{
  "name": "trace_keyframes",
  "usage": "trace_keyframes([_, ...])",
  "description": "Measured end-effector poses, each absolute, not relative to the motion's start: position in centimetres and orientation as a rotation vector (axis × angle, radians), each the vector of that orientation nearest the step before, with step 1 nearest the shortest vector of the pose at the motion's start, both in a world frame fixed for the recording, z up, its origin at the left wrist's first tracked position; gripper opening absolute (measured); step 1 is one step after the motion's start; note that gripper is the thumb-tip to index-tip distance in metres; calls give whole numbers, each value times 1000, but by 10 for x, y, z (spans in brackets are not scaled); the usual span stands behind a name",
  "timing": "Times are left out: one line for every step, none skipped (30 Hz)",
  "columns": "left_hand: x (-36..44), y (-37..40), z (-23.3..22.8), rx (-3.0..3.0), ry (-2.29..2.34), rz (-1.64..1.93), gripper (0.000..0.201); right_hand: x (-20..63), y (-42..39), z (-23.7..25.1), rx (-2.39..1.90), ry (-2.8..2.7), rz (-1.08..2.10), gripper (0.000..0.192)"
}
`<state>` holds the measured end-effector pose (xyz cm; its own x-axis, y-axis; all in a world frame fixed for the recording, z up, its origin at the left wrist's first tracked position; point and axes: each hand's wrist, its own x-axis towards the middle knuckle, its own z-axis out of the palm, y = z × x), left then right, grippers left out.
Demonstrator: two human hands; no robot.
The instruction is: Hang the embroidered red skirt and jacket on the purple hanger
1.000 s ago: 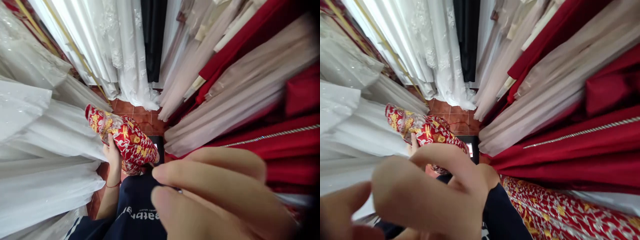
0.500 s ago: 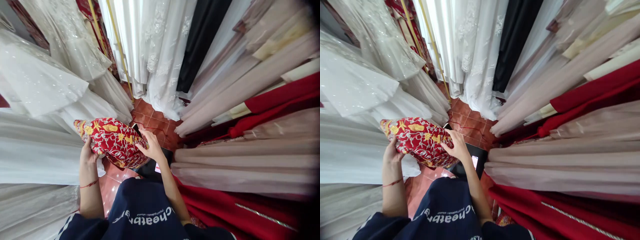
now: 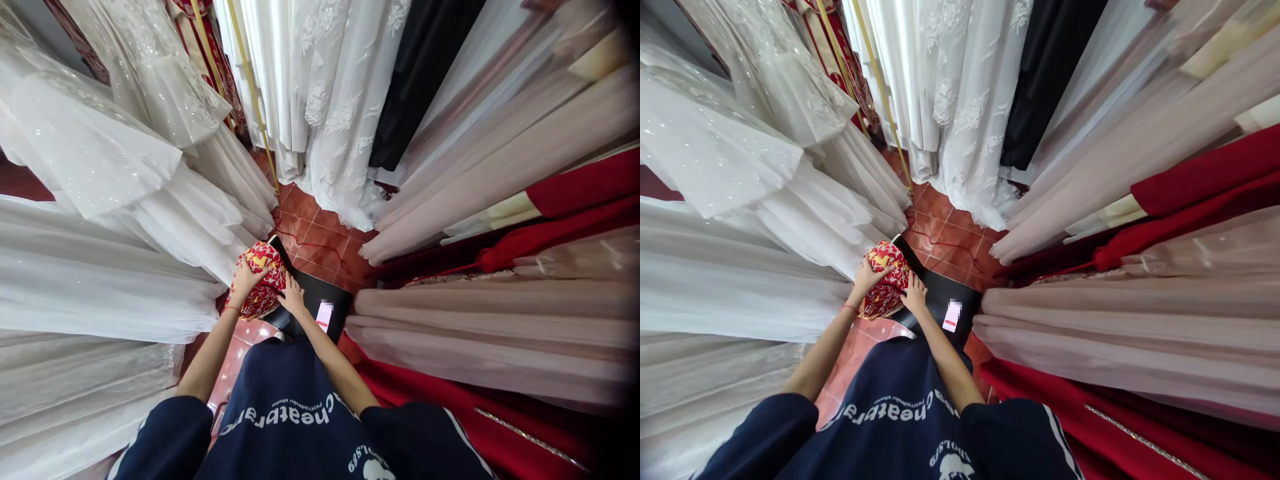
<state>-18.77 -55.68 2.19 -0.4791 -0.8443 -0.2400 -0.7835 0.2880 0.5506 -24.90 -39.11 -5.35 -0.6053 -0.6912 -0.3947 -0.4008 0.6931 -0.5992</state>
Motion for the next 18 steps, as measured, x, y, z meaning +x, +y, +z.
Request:
trace_keyframes([-190,-549,17,1536,-2488,-881,99,-249,-390,-57,-809,2284,-592,89])
trace_keyframes([-192,-545,14,1534,-2516,-823,101,-249,-389,-60,-787,2282,-574,87])
trace_keyframes([-194,-545,12,1538,-2540,-782,100,-249,-387,-64,-767,2275,-558,86])
trace_keyframes([-196,-549,11,1545,-2572,-756,97,-248,-384,-67,-747,2266,-547,85])
trace_keyframes([-198,-554,11,1553,-2605,-741,94,-248,-381,-71,-726,2257,-539,85])
trace_keyframes([-201,-561,11,1562,-2635,-729,93,-246,-378,-74,-702,2248,-533,85])
trace_keyframes([-203,-567,10,1570,-2661,-717,92,-245,-374,-77,-677,2242,-533,84])
trace_keyframes([-205,-572,9,1577,-2681,-704,91,-242,-370,-80,-654,2236,-541,83])
trace_keyframes([-207,-576,8,1585,-2695,-688,90,-240,-367,-82,-636,2231,-557,81])
trace_keyframes([-208,-578,6,1594,-2704,-669,88,-237,-363,-85,-626,2226,-582,79])
trace_keyframes([-209,-578,5,1602,-2713,-650,85,-234,-359,-86,-624,2220,-614,77])
trace_keyframes([-210,-577,3,1611,-2719,-630,82,-231,-355,-88,-628,2214,-651,76])
trace_keyframes([-210,-575,1,1618,-2725,-610,80,-228,-351,-89,-634,2206,-687,75])
trace_keyframes([-210,-573,1,1625,-2730,-588,79,-225,-349,-90,-640,2198,-720,75])
trace_keyframes([-210,-570,0,1629,-2734,-567,78,-222,-346,-90,-644,2191,-747,75])
trace_keyframes([-210,-568,0,1632,-2736,-547,78,-219,-345,-91,-643,2185,-769,75])
trace_keyframes([-211,-566,0,1635,-2736,-528,76,-216,-344,-92,-639,2180,-785,74])
trace_keyframes([-211,-564,0,1638,-2734,-510,75,-213,-344,-93,-631,2175,-796,73])
